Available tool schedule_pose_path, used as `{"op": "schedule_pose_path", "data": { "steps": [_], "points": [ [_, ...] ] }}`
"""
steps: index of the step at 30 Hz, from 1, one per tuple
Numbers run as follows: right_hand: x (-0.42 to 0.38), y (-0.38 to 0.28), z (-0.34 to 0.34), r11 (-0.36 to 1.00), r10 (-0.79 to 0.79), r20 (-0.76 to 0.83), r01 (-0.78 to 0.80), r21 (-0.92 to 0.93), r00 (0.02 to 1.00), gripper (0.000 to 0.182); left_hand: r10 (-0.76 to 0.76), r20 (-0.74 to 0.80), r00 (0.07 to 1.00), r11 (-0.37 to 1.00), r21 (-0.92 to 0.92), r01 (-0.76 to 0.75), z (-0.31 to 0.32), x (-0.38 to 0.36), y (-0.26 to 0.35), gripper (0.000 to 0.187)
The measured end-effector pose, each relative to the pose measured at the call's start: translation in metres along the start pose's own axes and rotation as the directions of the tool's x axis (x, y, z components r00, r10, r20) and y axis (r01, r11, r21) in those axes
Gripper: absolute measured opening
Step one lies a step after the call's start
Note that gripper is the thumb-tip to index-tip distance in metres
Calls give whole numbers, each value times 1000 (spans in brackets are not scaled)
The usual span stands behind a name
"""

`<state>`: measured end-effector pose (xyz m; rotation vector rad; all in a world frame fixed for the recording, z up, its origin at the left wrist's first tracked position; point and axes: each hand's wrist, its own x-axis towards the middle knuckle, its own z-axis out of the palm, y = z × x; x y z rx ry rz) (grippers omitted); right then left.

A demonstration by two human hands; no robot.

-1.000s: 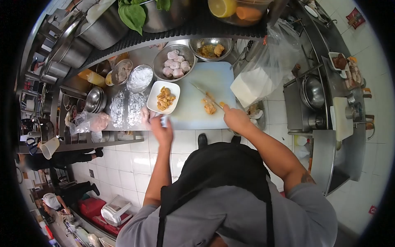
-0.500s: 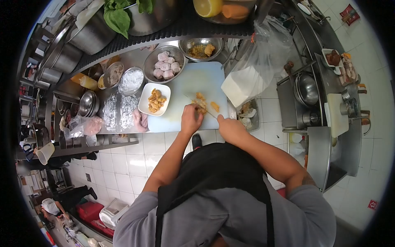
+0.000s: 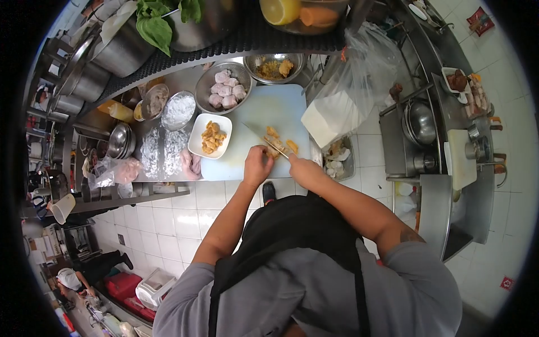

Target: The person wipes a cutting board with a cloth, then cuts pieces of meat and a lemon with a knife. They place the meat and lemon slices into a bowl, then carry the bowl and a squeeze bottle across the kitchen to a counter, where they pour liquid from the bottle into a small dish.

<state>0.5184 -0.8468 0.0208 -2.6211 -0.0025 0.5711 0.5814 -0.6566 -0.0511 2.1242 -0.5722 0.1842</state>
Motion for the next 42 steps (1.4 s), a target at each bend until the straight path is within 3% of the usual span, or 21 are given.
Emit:
{"op": "schedule_pose_path", "data": {
  "steps": [6,9,12,15,18,29,34,38,42],
  "points": [
    [17,-5,-9,992,-82,-85,74,-99,993,27,-34,21,999,998,46,33,-9,-13,7,32],
    [-7,-18,-34,991,-67,-79,58,-117,995,25,39,-52,998,999,32,-37,-17,-7,20,37],
    [-26,-23,-39,988,-42,-53,34,-148,998,22,81,18,997,997,-11,-81,-14,-7,11,42],
    [-38,-31,-42,984,-10,-16,7,-176,1000,20,-42,84,996,999,38,39,-8,-9,12,43],
    [-42,-36,-43,981,3,11,-1,-194,1000,19,-7,-60,998,999,43,10,-9,-8,23,41],
    [-64,-18,-47,973,-38,95,59,-222,995,18,-214,56,975,977,4,215,-4,-7,16,32],
    [-17,-3,8,995,-37,5,37,-96,999,18,-207,38,978,978,-15,207,-1,-10,16,32],
    [12,-6,4,995,-53,11,54,-81,999,18,-161,22,987,987,3,161,-5,-20,10,33],
    [1,4,-9,992,-97,-120,85,-98,988,18,-176,-109,978,984,-31,174,-29,-26,15,34]
  ]
}}
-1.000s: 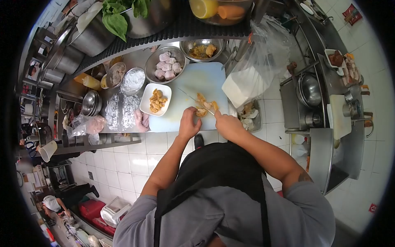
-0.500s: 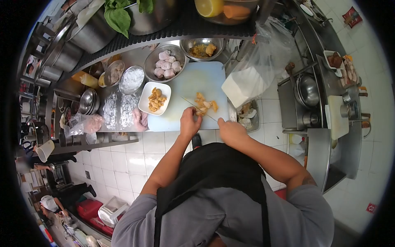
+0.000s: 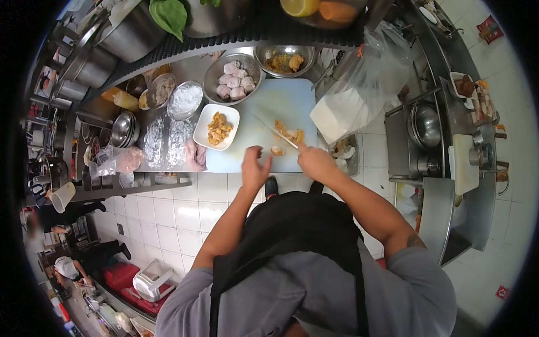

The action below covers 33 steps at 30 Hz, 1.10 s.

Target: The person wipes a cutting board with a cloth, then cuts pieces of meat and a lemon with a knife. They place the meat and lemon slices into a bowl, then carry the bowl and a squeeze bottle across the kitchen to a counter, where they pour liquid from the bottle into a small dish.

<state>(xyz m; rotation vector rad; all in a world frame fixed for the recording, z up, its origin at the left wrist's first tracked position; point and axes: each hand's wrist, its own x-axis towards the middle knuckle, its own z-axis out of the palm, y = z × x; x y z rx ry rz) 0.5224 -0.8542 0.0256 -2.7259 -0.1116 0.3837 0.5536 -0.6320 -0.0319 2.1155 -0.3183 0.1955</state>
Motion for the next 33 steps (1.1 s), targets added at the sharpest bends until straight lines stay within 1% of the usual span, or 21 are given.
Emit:
{"op": "schedule_pose_path", "data": {
  "steps": [1,3,4,5,6,7,10,11,13,16,19,21,22,23,25,26,27,29,30,31,33],
  "points": [
    [-5,-3,-13,1000,6,-23,-6,23,1000,18,-89,-43,995,996,4,89,-21,-3,7,33],
    [-10,-7,-37,998,45,-46,-43,52,998,20,-134,-251,959,981,104,164,-60,-9,-16,27],
    [-13,-10,-45,995,78,-36,-75,61,996,20,-83,-401,912,952,238,192,-80,-11,-36,25],
    [-17,-11,-46,992,110,-22,-108,69,994,21,-78,-457,886,917,316,244,-110,-8,-43,25],
    [-20,-8,-43,992,102,-13,-101,71,995,21,62,-575,816,890,401,216,-129,-6,-71,25],
    [-23,-5,-41,993,93,-8,-92,73,996,22,-9,-623,782,848,410,337,-146,-4,-81,29],
    [-31,-7,-35,995,90,42,-92,46,995,22,-19,-520,854,802,502,323,-173,6,-137,28],
    [-34,-9,-33,995,94,61,-96,31,994,22,-154,-473,867,803,452,389,-175,9,-147,28],
    [-36,-7,-23,997,72,55,-74,24,996,22,-408,-347,844,772,362,522,-176,16,-157,29],
    [-37,-8,-21,997,70,56,-71,20,996,22,-462,-348,816,697,426,577,-173,21,-157,22],
    [-36,-12,-24,997,70,48,-71,20,996,22,-489,-336,805,672,442,594,-172,22,-151,23],
    [-38,-11,-25,998,63,43,-64,21,997,22,-236,-489,840,779,422,464,-168,16,-150,21],
    [-38,-8,-24,998,59,40,-60,21,997,22,-101,-556,825,820,423,385,-166,15,-140,20],
    [-39,-5,-24,998,59,35,-60,22,998,22,-130,-563,816,840,375,392,-164,13,-130,20],
    [-47,-7,-33,991,104,6,-104,86,995,22,-194,-567,801,873,274,405,-153,4,-78,23],
    [-51,-7,-36,985,126,-7,-124,118,992,23,-138,-495,858,937,217,275,-134,-3,-67,24],
    [-53,-3,-34,980,158,-30,-154,123,987,23,-144,-348,926,969,140,203,-114,-6,-35,28],
    [-56,12,-26,969,217,-76,-206,134,973,25,15,-90,996,994,110,-5,-67,-11,7,47],
    [-57,18,-21,962,247,-76,-235,137,966,25,-5,-1,1000,999,40,5,-44,-11,23,57],
    [-58,23,-16,955,275,-76,-263,139,958,26,39,44,998,997,64,-42,-22,-7,26,64],
    [-57,32,-3,942,317,-82,-304,139,945,28,42,17,999,990,136,-44,16,14,24,66]
  ]
}}
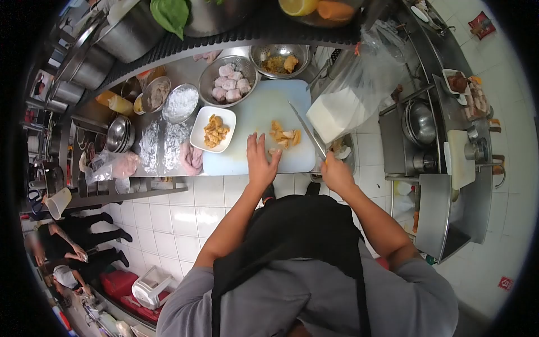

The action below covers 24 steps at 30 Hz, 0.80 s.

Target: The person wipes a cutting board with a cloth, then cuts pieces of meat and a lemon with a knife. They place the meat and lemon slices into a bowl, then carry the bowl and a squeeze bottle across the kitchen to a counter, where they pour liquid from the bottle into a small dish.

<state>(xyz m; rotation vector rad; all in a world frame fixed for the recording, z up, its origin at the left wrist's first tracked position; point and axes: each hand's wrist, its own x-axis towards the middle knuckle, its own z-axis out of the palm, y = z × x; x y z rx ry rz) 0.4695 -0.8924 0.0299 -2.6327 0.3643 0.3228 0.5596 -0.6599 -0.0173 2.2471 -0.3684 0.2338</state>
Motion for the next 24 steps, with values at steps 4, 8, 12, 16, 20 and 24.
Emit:
{"op": "schedule_pose_path", "data": {
  "steps": [4,8,12,16,20,24],
  "points": [
    [7,4,18,999,34,32,-34,24,999,29,-60,-5,998,987,148,60,51,33,1,67],
    [9,-16,26,990,-38,136,18,143,990,28,-64,-62,996,998,23,65,76,43,7,62],
    [18,-31,24,893,-21,319,-126,432,948,28,-166,-135,977,983,-102,152,86,46,9,46],
    [25,-41,13,815,-5,429,-245,525,903,29,-192,-258,947,968,-211,139,89,55,4,28],
    [15,-63,-1,897,-75,259,-48,440,963,28,-503,-170,847,702,-652,286,78,69,9,25],
    [16,-119,-24,928,-227,182,157,337,957,29,-611,-301,732,577,-802,151,8,94,25,24]
  ]
}}
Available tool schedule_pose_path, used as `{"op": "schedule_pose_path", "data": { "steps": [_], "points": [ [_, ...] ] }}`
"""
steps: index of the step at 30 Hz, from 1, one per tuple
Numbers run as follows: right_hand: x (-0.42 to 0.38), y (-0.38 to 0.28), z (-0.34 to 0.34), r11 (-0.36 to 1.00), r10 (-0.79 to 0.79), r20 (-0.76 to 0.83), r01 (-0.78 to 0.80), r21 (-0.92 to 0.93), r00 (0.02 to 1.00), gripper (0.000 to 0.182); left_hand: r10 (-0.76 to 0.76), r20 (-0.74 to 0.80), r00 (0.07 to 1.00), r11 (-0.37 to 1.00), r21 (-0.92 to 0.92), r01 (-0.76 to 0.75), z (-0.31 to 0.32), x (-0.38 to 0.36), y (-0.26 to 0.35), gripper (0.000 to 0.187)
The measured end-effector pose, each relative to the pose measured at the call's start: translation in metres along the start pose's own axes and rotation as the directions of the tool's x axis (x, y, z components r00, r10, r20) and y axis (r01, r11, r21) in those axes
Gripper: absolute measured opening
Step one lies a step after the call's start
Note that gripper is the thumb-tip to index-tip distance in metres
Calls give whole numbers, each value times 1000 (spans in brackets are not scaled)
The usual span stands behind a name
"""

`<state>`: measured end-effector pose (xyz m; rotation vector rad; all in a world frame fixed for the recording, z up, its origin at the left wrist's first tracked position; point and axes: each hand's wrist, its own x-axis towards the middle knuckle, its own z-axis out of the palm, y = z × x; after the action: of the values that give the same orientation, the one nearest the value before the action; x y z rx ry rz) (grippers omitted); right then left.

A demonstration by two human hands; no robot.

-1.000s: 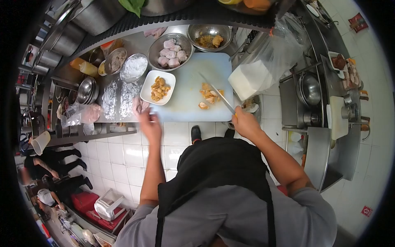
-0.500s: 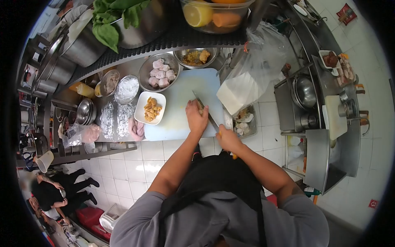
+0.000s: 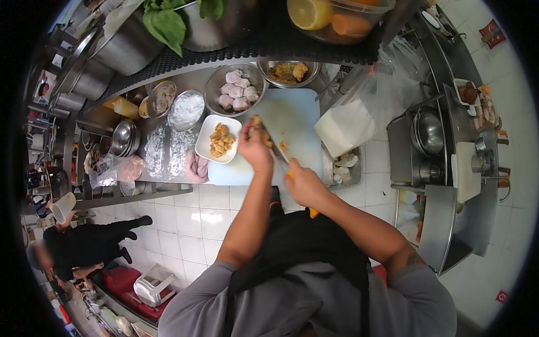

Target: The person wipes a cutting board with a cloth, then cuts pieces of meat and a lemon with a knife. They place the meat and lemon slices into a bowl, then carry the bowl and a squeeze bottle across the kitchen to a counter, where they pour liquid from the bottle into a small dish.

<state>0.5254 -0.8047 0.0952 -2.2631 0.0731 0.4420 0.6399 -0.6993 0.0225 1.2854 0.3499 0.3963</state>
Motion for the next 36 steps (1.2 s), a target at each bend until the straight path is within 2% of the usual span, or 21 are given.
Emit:
{"op": "schedule_pose_path", "data": {
  "steps": [1,2,3,5,6,9,10,13,14,16,17,18,19,23,25,26,29,32,34,35,36],
  "points": [
    [10,-14,3,999,-32,23,32,10,999,29,29,-62,998,997,-63,-33,-8,16,10,24],
    [21,-23,9,993,-118,14,118,-21,993,29,58,-96,994,997,-38,-62,-22,35,11,23],
    [32,-31,15,990,-137,38,138,-38,990,29,91,-130,987,996,-13,-93,-37,53,12,22],
    [52,-39,25,980,-177,83,183,-72,981,30,-15,-114,993,993,-120,1,-57,72,27,23],
    [60,-33,31,973,-206,31,208,-104,978,30,115,-75,991,991,72,-110,-73,89,2,23],
    [54,-17,15,978,-185,-31,180,-102,982,30,19,183,983,902,420,-96,-105,105,7,22],
    [46,-14,1,986,-147,-10,146,-80,989,30,173,200,964,842,478,-250,-119,110,12,21],
    [18,17,-29,988,-123,-39,119,-98,992,30,104,152,983,839,518,-168,-149,102,54,20],
    [11,25,-36,989,-122,-77,115,-88,990,30,137,270,953,825,501,-261,-158,98,47,18],
    [-9,40,-46,993,-99,-154,88,-73,983,29,-53,499,865,766,576,-285,-136,56,56,16],
    [-18,42,-48,998,-47,-165,40,-43,985,29,-144,606,783,660,648,-380,-115,35,59,17],
    [-23,43,-52,1000,-2,-177,-1,-17,984,29,-159,700,696,623,618,-479,-97,20,45,21],
    [-29,44,-54,999,42,-185,-40,12,982,29,-94,800,592,568,532,-628,-82,12,28,28],
    [-40,70,-43,999,41,-253,-46,-11,967,31,-82,881,466,251,471,-846,-35,1,-37,26],
    [-45,75,-37,1000,-4,-291,12,27,957,32,-166,897,409,200,437,-877,-24,4,-56,20],
    [-49,76,-37,1000,21,-277,-15,26,961,33,-213,900,380,178,419,-891,-24,4,-64,18],
    [-59,73,-40,995,100,-239,-94,36,966,34,-268,879,394,210,452,-867,-24,4,-61,16],
    [-65,74,-44,988,151,-215,-141,62,965,35,-140,845,516,353,529,-772,-35,8,-30,15],
    [-71,75,-47,986,161,-217,-149,71,963,35,39,794,606,442,530,-724,-52,23,16,14],
    [-72,80,-45,990,138,-240,-126,65,961,35,94,742,664,446,565,-695,-63,38,27,15],
    [-71,87,-42,993,113,-261,-102,56,959,34,76,710,700,419,615,-668,-75,54,44,13]
  ]
}}
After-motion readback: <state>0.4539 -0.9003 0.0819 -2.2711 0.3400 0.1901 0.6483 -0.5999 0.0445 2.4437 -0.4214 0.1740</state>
